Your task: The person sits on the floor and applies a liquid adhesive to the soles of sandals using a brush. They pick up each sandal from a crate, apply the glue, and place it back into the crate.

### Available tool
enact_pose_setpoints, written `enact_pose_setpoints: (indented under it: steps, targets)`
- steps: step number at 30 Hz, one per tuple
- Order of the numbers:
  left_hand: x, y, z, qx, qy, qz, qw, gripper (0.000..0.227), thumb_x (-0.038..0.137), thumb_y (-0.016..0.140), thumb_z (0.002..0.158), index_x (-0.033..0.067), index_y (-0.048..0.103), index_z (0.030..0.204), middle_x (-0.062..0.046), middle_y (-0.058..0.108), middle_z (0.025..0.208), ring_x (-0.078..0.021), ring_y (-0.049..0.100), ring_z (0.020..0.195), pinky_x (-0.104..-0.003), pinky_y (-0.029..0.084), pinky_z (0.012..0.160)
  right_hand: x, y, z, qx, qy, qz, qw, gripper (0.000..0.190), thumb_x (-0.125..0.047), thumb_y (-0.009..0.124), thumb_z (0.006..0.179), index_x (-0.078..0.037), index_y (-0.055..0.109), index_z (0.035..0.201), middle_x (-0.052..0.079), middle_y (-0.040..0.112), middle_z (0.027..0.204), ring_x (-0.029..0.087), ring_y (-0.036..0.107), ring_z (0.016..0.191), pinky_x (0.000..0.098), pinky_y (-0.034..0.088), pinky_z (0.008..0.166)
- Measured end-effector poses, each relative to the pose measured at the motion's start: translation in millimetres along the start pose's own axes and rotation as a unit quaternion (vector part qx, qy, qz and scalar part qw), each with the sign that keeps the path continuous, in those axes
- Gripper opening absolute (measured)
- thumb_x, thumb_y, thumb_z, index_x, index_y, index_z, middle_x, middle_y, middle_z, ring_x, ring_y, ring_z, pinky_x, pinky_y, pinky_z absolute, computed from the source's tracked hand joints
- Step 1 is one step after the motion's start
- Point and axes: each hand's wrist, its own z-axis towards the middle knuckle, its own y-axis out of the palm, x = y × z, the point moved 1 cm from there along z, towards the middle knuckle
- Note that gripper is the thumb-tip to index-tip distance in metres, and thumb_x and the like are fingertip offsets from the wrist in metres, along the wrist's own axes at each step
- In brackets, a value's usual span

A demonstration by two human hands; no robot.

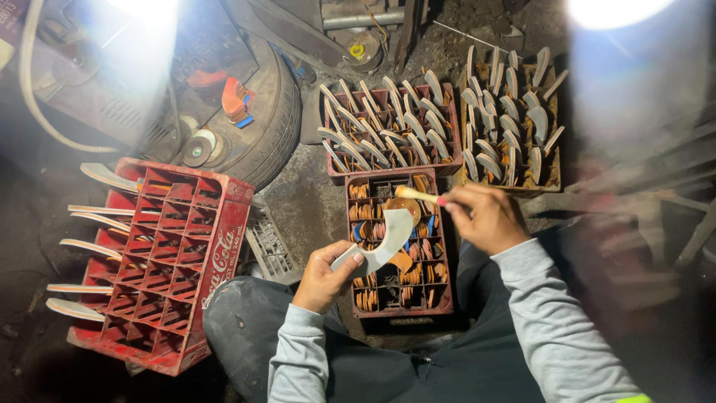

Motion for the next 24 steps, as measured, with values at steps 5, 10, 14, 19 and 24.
enact_pose_setpoints:
  steps: [5,10,14,19,24]
  targets:
    - [-7,4,7,0.048,0.005,-0.079,0.996,0.019,0.018,0.067,0.099,0.0005,0.073,0.101,0.004,0.061,0.067,-0.0013,0.043,0.047,-0.02,0.03,0.04,-5,13,-8,0.039,-0.118,0.016,0.992,0.014,-0.007,0.071,0.088,-0.008,0.077,0.101,0.009,0.074,0.088,0.025,0.071,0.075,0.0359,0.056,0.066]
    - [-9,4,11,0.091,-0.004,-0.114,0.989,0.019,0.019,0.065,0.099,0.0016,0.072,0.101,0.004,0.06,0.066,-0.002,0.041,0.044,-0.021,0.028,0.038,-17,40,-18,-0.018,-0.113,0.042,0.993,0.018,-0.006,0.07,0.086,-0.009,0.077,0.102,0.009,0.074,0.088,0.025,0.073,0.074,0.036,0.057,0.065]
    - [-9,4,11,0.12,0.009,-0.13,0.984,0.018,0.019,0.065,0.099,0.002,0.072,0.1,0.003,0.059,0.064,-0.0039,0.043,0.043,-0.021,0.029,0.038,-32,46,-28,-0.06,-0.099,0.035,0.993,0.017,-0.011,0.074,0.082,-0.007,0.077,0.098,0.011,0.073,0.085,0.03,0.071,0.074,0.0391,0.056,0.066]
    - [-8,4,11,0.136,0.016,-0.141,0.981,0.018,0.02,0.065,0.099,0.0027,0.071,0.1,0.002,0.06,0.065,-0.0039,0.043,0.043,-0.021,0.029,0.038,-39,28,-28,-0.048,-0.136,0.054,0.988,0.013,-0.01,0.073,0.082,-0.006,0.075,0.095,0.011,0.073,0.087,0.031,0.072,0.077,0.039,0.056,0.067]
    - [-11,4,16,0.123,0.023,-0.13,0.984,0.018,0.02,0.065,0.1,0.003,0.072,0.101,0.005,0.06,0.068,-0.0014,0.046,0.048,-0.019,0.031,0.041,-36,29,-21,0.009,-0.096,0.031,0.995,0.016,-0.008,0.07,0.087,-0.006,0.076,0.101,0.013,0.069,0.082,0.031,0.069,0.074,0.0392,0.053,0.065]
